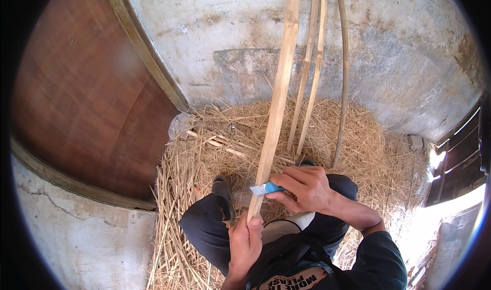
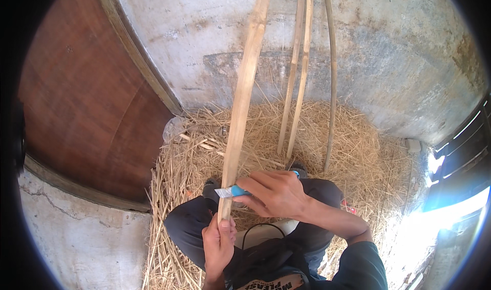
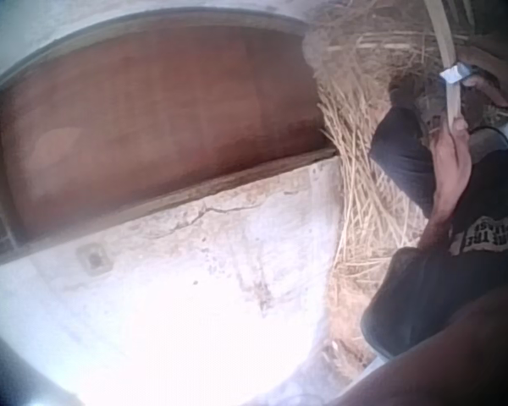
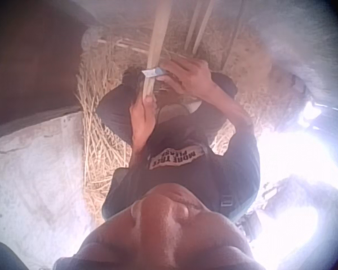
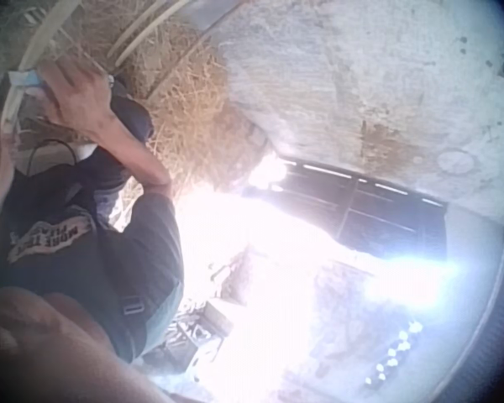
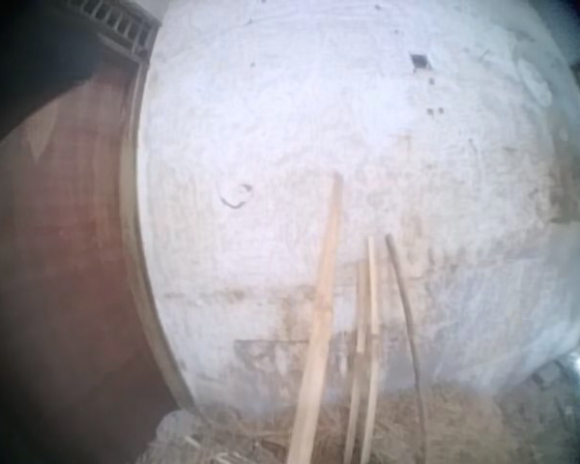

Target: The person sits on a bed of straw and uses a utility knife to shave thin strips off a long bamboo pole. They hold the pole with their left hand and scrape the blade along its length with their right hand, creating a pile of shavings on the floor.

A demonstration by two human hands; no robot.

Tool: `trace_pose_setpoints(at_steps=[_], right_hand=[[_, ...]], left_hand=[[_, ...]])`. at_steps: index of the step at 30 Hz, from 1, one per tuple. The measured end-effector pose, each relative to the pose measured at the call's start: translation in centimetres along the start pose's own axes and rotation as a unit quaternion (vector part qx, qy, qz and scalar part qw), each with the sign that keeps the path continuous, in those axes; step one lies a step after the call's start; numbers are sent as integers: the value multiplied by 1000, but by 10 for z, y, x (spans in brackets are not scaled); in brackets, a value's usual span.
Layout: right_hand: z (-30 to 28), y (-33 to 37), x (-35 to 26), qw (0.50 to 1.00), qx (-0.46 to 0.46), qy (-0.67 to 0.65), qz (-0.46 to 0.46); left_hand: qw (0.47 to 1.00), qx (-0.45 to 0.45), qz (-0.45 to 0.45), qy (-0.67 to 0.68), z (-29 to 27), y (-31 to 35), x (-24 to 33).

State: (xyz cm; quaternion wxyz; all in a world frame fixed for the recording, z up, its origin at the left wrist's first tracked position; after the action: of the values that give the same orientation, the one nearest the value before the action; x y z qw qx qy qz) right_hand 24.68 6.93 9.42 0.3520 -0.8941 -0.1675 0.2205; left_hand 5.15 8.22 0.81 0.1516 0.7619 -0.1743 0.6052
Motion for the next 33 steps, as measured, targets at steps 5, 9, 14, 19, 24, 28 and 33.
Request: trace_pose_setpoints(at_steps=[5,9,14,19,24,28,33], right_hand=[[-3,0,2,1000,1,13,2],[-6,-3,2,1000,5,27,-3],[-9,-2,2,999,17,28,-10],[-10,-4,0,999,13,36,-7],[-9,-3,0,999,18,38,-13],[-17,0,14,994,53,96,29],[-100,-1,125,927,223,105,283]], left_hand=[[1000,-6,-1,-22,0,0,4],[1000,3,27,-2,2,0,9],[999,-7,5,-36,-1,1,5],[1000,-10,0,-25,-4,6,2],[1000,-12,-9,-17,-6,9,2],[999,-28,-20,-19,-1,15,0],[996,-70,-12,-47,4,50,-28]])
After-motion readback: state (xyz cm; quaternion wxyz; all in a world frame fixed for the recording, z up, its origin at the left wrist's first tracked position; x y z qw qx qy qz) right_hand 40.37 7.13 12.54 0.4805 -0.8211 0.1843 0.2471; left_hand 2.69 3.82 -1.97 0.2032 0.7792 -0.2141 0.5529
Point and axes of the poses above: each hand's wrist, its own y-axis away from the middle knuckle, its own z-axis out of the palm, x = y × z, the point moved 7 cm from there along -y, towards the middle knuckle, and after that the axes turned 2 degrees about y, right-handed, at the moved point
